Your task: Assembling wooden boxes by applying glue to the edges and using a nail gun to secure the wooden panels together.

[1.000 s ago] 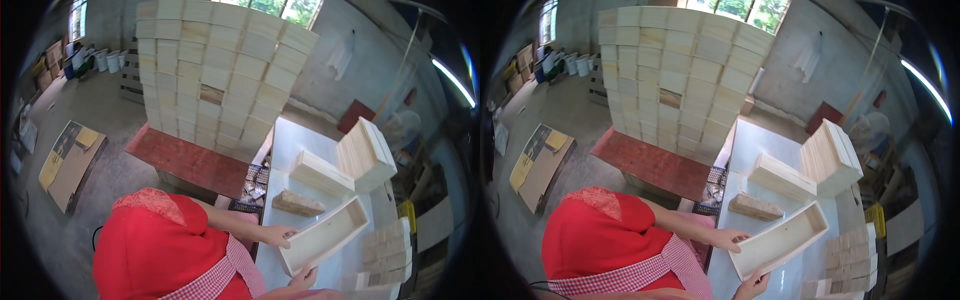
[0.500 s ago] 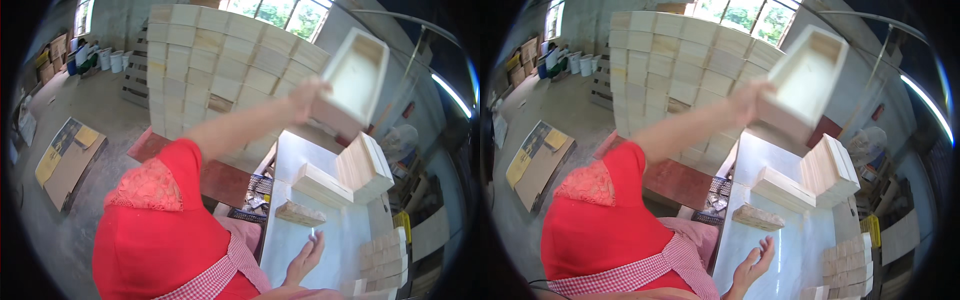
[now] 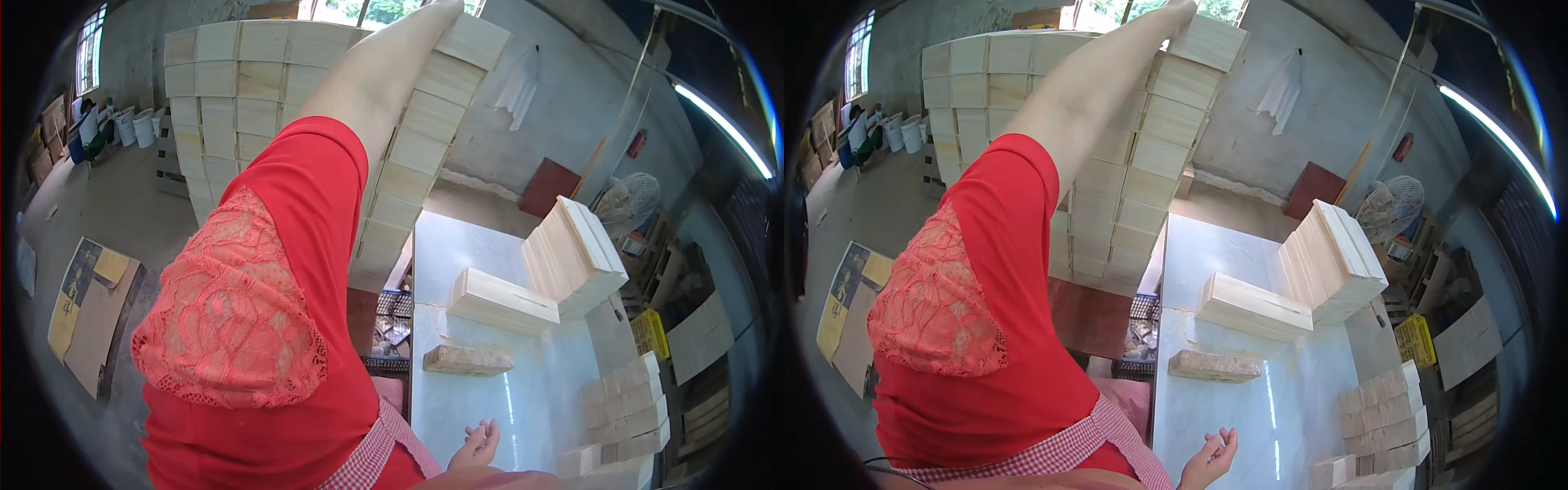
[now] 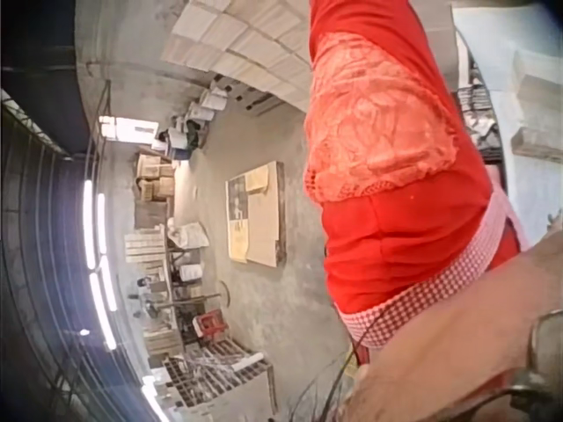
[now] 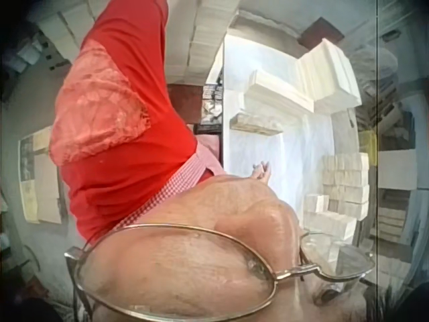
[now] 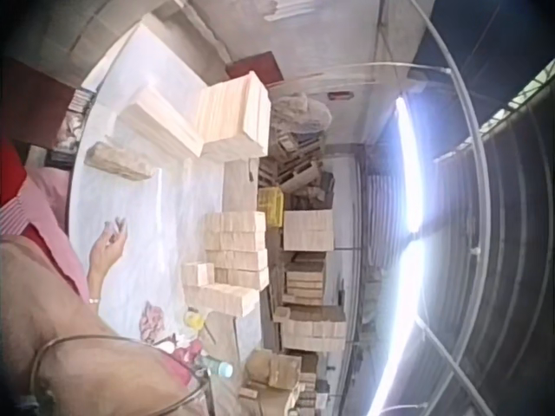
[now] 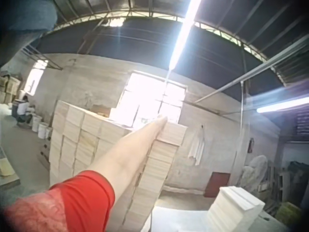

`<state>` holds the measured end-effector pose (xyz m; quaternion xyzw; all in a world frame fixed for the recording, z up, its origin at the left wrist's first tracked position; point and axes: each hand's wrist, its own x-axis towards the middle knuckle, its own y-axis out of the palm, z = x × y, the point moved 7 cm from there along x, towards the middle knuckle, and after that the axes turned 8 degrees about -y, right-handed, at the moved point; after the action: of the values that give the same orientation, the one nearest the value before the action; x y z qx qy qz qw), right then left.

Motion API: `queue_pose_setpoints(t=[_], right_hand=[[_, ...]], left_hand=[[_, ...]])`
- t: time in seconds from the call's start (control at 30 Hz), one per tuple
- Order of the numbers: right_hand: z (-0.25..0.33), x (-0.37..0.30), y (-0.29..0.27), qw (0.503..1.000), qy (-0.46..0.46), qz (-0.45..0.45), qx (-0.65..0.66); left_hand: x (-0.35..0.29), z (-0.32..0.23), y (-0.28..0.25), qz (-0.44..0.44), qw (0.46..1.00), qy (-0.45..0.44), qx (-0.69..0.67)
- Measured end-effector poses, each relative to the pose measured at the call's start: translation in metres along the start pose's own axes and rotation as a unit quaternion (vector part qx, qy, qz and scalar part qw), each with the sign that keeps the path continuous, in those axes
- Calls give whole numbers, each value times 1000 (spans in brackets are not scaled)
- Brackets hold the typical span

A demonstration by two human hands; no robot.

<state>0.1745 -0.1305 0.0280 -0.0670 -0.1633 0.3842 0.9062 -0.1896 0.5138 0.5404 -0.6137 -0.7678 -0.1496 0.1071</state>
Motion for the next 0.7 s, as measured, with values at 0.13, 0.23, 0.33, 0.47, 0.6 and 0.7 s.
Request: queue_pose_setpoints(t=[0.13,0.23,0.33,0.47,0.6,0.7], right_hand=[[-14,11,17,998,-29,54,25],[-25,14,20,999,0,31,33],[-30,8,18,999,8,28,35],[-32,0,23,998,10,53,27],[-35,-5,19,998,15,47,27],[-37,-6,16,998,18,39,39]], left_hand=[[8,-18,-64,-228,952,98,178],[-34,-22,-29,-202,940,167,219],[-107,-44,-13,-207,903,252,281],[-153,-63,-19,-247,822,349,376],[-166,-63,-26,-298,786,399,365],[-168,-67,-25,-324,767,423,357]])
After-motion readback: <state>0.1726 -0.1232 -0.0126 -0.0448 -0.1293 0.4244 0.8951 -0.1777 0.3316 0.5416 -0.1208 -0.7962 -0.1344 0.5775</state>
